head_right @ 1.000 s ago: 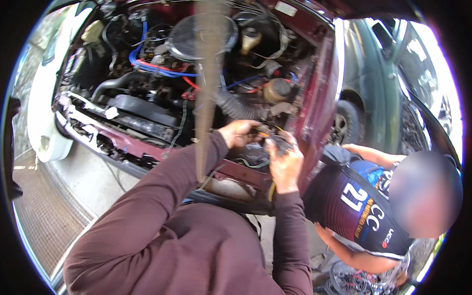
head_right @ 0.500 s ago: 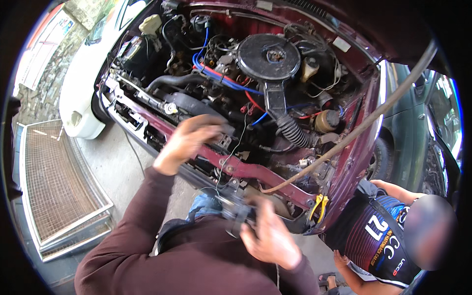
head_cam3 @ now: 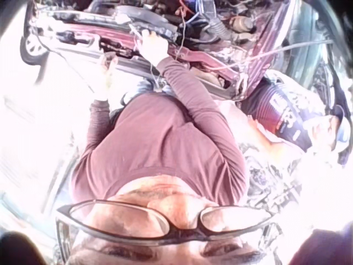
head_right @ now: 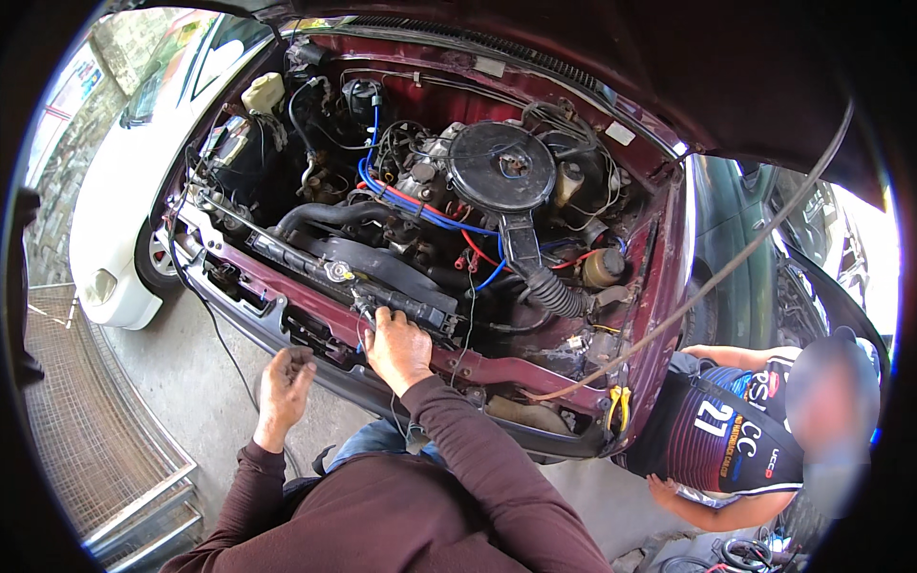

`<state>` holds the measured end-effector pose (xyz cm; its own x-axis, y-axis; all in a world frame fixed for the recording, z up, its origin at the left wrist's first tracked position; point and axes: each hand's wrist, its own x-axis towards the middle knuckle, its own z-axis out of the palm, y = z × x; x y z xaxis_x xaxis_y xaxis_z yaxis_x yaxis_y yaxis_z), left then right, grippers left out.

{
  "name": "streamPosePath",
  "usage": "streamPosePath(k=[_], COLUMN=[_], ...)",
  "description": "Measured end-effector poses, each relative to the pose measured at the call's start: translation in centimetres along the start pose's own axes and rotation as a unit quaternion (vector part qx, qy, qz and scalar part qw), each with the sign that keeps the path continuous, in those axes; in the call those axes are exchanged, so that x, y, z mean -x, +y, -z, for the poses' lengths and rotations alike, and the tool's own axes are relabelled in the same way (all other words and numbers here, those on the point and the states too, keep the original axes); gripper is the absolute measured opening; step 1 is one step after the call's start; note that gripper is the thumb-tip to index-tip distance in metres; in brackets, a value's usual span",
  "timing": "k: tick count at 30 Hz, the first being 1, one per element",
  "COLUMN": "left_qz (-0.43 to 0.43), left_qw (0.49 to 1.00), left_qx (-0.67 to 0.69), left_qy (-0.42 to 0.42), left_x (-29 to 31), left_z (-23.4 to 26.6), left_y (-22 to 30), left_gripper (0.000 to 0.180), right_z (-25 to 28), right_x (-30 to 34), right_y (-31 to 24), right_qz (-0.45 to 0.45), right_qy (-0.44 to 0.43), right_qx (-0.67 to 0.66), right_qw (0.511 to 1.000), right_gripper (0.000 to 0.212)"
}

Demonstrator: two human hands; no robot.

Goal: The person works on a car's engine bay, handling jumper cables and a battery charger. They connect the cables to the car battery and adjust the charger settings.

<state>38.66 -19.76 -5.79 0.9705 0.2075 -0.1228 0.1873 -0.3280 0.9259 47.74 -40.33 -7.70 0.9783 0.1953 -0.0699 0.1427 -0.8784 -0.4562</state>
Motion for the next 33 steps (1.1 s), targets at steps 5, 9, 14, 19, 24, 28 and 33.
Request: streamPosePath(k=[5,9,14,19,24,28,33], left_qz=[-0.058,-0.051,-0.057,-0.013,0.056,0.038,0.013], left_qw=[0.992,0.993,0.990,0.991,0.987,0.988,0.993], left_qx=[-0.087,-0.092,-0.122,-0.131,-0.135,-0.137,-0.114], left_qy=[-0.068,-0.060,-0.036,0.002,0.065,0.055,-0.018], left_x=[-0.9,-2.0,-2.5,-0.9,1.0,1.0,-2.0], left_z=[1.8,2.7,3.0,4.8,6.5,6.9,4.8], left_y=[1.9,1.7,1.7,0.9,-0.6,-1.3,2.7], left_gripper=[0.024,0.024,0.023,0.024,0.023,0.024,0.025], right_z=[3.5,8.8,12.3,12.0,11.9,12.1,14.1], right_x=[1.2,-3.4,-16.5,-25.9,-30.3,-32.2,-26.5], right_y=[0.1,3.8,11.9,19.7,21.2,21.7,16.3], right_qz=[-0.037,-0.034,-0.171,-0.213,-0.196,-0.295,-0.055], right_qy=[-0.025,0.103,0.153,0.244,0.176,0.145,0.371], right_qx=[-0.005,0.083,0.012,0.089,0.196,0.128,-0.081], right_qw=[0.999,0.991,0.973,0.942,0.945,0.936,0.923], right_gripper=[0.049,0.027,0.015,0.020,0.042,0.039,0.027])
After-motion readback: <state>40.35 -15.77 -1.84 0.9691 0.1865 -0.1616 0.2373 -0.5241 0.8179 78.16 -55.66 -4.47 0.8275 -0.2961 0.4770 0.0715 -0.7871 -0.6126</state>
